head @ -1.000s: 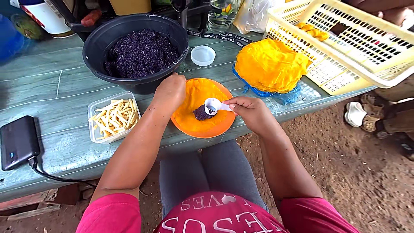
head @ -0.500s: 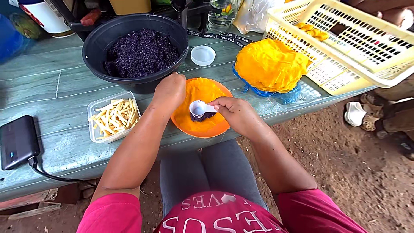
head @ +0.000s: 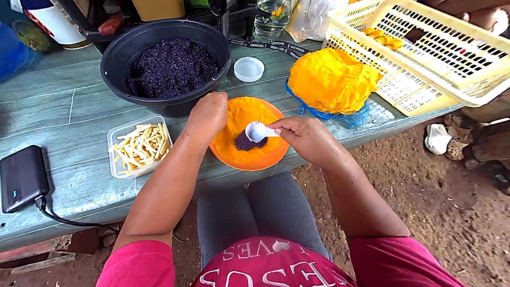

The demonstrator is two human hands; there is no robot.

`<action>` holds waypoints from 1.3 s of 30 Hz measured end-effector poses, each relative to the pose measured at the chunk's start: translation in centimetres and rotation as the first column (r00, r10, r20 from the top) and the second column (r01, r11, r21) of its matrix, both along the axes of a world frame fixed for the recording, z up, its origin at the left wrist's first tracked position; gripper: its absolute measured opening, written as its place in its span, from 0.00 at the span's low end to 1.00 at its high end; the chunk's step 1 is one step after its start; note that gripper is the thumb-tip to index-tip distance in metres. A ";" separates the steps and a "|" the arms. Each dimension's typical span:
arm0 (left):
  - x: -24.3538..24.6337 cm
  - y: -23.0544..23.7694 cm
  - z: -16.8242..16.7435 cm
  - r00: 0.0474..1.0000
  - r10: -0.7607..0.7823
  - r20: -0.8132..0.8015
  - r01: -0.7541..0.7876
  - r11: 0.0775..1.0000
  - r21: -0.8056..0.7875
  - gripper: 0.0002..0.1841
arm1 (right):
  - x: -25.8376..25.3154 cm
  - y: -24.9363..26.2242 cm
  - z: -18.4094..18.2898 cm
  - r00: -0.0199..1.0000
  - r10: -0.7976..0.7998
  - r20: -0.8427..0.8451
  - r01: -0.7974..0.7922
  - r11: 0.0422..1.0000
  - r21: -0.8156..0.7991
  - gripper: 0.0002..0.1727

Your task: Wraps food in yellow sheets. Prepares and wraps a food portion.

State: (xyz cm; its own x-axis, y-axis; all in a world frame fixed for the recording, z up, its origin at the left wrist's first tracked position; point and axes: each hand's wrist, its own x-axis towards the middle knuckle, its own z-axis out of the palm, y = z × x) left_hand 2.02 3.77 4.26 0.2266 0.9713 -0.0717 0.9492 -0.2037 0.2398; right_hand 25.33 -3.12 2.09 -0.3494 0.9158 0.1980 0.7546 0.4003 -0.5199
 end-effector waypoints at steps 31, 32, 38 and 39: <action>-0.1 0.4 -0.1 1.000 0.008 -0.027 -0.009 0.999 -0.038 0.12 | -2.3 3.5 0.8 0.988 0.124 -0.089 -0.142 0.960 -0.239 0.16; -0.1 0.4 -0.1 1.000 0.011 -0.029 -0.012 0.999 -0.037 0.12 | -2.3 3.5 0.6 0.988 0.129 -0.091 -0.146 0.962 -0.229 0.16; -0.3 0.2 0.0 0.999 0.011 -0.031 -0.012 0.999 -0.034 0.13 | -1.7 3.4 0.7 0.983 0.126 -0.137 -0.156 0.959 -0.237 0.16; -0.3 0.2 0.0 0.999 0.011 -0.032 -0.012 0.999 -0.034 0.13 | -1.5 3.4 0.6 0.985 0.123 -0.120 -0.148 0.962 -0.231 0.16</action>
State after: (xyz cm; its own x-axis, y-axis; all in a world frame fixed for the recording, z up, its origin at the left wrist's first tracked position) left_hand 1.72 4.01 4.22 0.2121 0.9708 -0.1119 0.9587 -0.1845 0.2164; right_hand 23.82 0.25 2.72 -0.4627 0.8862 0.0217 0.6389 0.3503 -0.6849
